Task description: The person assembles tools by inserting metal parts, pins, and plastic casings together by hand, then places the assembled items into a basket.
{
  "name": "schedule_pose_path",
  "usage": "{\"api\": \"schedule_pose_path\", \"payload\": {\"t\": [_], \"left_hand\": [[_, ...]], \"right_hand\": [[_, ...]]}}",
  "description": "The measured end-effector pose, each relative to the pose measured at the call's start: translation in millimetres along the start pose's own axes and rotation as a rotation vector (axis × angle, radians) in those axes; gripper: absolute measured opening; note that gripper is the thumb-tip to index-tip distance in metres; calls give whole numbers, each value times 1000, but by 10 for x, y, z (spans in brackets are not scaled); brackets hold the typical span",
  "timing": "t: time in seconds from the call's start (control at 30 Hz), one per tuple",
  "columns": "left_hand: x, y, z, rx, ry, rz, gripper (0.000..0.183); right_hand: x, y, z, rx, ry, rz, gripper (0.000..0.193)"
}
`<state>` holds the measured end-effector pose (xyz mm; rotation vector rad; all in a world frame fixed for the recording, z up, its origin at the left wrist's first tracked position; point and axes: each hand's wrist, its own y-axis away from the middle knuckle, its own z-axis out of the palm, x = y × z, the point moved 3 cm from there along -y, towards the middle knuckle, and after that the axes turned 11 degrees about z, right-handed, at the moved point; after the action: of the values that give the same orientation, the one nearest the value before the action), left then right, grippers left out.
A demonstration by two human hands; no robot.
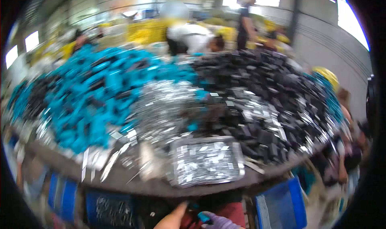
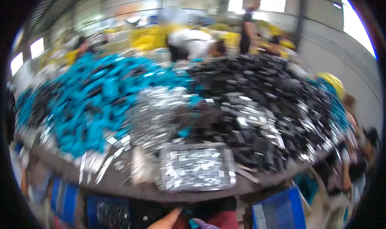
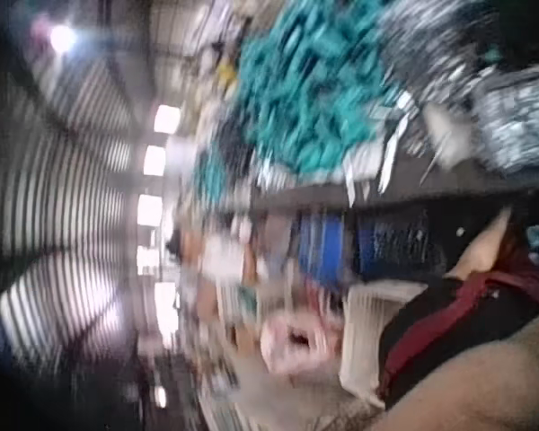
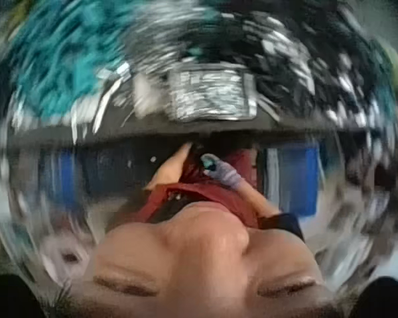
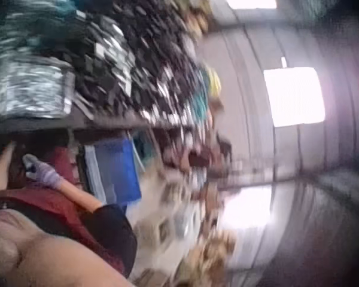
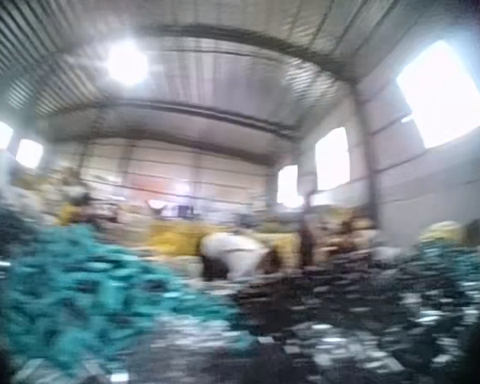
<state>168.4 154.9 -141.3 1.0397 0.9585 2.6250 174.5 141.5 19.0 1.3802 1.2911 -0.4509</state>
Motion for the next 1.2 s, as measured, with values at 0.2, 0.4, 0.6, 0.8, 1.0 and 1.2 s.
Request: {"api": "schedule_pose_path", "payload": {"t": [0.2, 0.4, 0.6, 0.8, 1.0, 1.2], "left_hand": [[97, -195, -58, -114, -385, -48, 27], [-45, 37, -476, -47, -492, 37, 27], [50, 197, -725, 50, -566, 196, 27], [243, 318, -912, 150, -673, 373, 27], [365, 519, -945, 287, -757, 546, 28], [551, 1064, -1214, 483, -895, 655, 30]], "right_hand": [[-361, 131, -16, -160, 346, 140, 46], [11, -135, 121, -74, 540, 93, 49], [74, -199, 224, -63, 468, 27, 49], [-23, -208, 186, -16, 594, 32, 47], [-116, -361, 253, 11, 709, 97, 44], [-190, -1175, 279, -434, 752, 428, 42]]}}
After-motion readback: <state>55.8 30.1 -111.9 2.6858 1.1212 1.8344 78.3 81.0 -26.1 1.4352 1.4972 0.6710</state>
